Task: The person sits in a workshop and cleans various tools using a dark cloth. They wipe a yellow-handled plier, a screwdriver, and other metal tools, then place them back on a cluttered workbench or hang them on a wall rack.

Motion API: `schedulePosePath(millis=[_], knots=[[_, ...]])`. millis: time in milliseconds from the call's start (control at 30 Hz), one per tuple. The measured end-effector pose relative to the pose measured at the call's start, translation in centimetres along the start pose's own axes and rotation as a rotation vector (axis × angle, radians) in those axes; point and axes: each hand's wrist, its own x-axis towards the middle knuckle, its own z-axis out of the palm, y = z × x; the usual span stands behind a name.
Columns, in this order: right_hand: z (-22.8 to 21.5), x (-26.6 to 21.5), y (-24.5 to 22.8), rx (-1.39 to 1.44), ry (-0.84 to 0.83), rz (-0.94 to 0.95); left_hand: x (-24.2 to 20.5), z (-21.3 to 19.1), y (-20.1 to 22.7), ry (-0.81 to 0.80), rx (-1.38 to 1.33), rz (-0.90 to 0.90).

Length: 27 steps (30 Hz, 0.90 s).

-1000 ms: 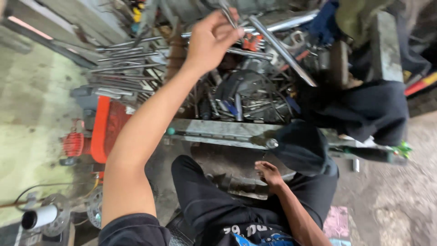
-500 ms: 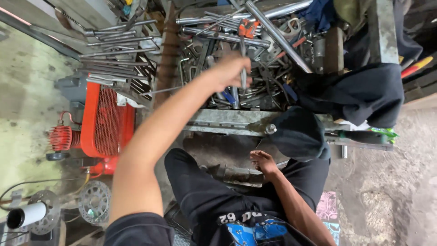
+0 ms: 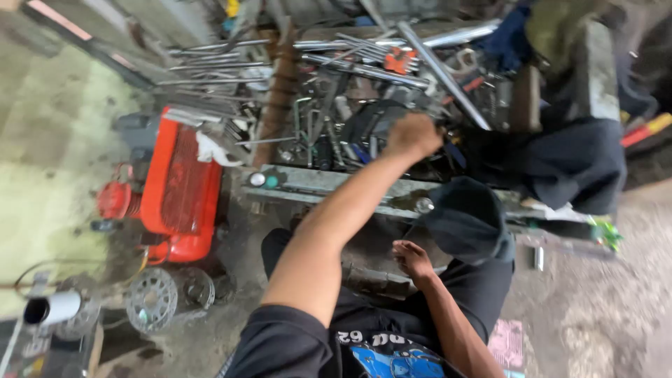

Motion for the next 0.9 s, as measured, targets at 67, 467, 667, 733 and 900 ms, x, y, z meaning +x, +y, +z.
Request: schedulePosePath(millis=[67, 467, 667, 733, 900], knots=[[0.0, 0.6, 0.1, -0.022, -0.007, -0.005, 0.7, 1.0, -0.3, 0.032, 0.001, -0.036], [0.0, 0.4, -0.2, -0.011, 0.016, -0.002, 3.2, -2.7, 0.2, -0.015, -0.227, -0.103], [0.4, -1.0, -0.7, -0.062, 0.040, 0.029, 1.2, -14.4, 0.1, 0.177, -0.289, 0.062], [0.5, -0.5, -0.3, -0.073, 0.052, 0.042, 0.7, -18.4, -1.5, 0.407, -0.317, 0.171], [-0.3, 0.7, 0.9, -0.090, 0.040, 0.037, 2.3, -27.1, -10.0, 0.782, -0.173, 0.208]])
